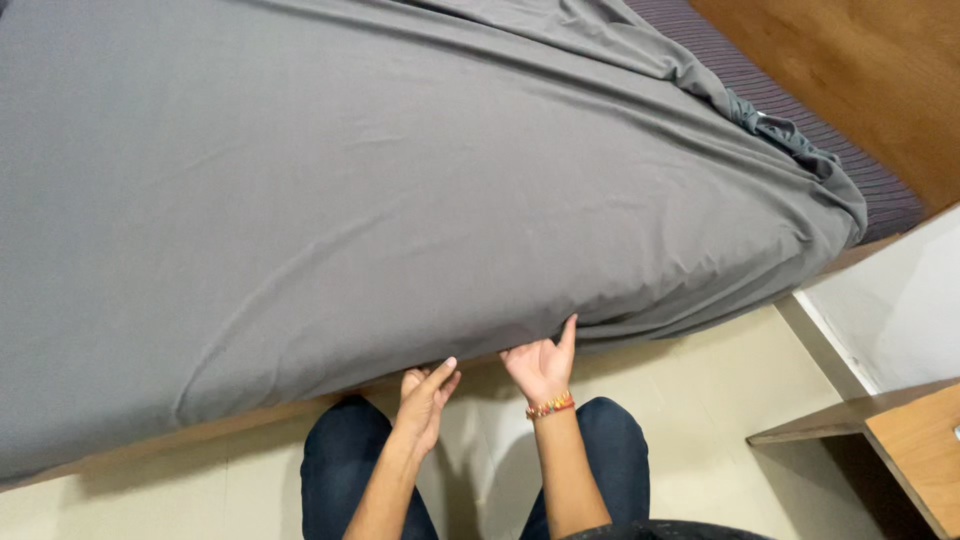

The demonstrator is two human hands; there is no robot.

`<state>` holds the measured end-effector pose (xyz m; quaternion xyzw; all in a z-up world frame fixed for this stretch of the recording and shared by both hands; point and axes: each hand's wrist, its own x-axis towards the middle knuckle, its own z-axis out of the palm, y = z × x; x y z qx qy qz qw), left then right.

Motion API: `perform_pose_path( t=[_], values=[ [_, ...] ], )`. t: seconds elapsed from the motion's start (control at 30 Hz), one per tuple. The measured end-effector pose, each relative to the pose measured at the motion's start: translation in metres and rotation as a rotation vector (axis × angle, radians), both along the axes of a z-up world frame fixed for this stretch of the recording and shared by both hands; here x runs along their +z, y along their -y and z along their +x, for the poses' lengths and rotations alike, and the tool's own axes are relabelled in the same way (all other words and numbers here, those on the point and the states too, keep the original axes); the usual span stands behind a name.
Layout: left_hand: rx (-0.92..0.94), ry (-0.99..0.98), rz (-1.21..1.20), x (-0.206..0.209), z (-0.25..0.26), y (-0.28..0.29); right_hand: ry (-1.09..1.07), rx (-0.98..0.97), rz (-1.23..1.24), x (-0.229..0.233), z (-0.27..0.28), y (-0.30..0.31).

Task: The person adjusts and tucks a grey fitted sheet around the corners and edges of a mattress.

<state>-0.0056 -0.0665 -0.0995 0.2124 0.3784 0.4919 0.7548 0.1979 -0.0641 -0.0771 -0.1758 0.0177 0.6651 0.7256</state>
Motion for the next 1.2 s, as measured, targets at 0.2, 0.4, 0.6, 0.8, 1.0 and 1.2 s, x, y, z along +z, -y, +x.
perform_pose_path(
  t=[0.2,0.4,0.6,0.8,1.0,1.2],
  values=[
    [0.114,0.046,-0.016,-0.014,0.011,0.002,0.202,-0.196,-0.141,-0.005,-0.003,0.053],
    [0.181,0.277,-0.054,-0.039,0.024,0.004,0.011,-0.223,-0.026,0.008,0.013,0.031],
    [0.188,0.324,-0.062,-0.039,0.032,-0.001,-0.034,-0.126,0.066,-0.002,0.029,0.016],
    [0.13,0.261,0.007,-0.051,0.022,0.0,0.721,-0.187,-0.303,-0.029,0.037,0.064],
    [0.091,-0.086,-0.222,-0.024,0.026,0.021,2.087,-0.203,-0.104,-0.041,0.046,0.072],
    [-0.044,-0.964,0.869,0.008,0.049,0.05,2.588,-0.092,-0.106,-0.052,0.058,0.059]
  ],
)
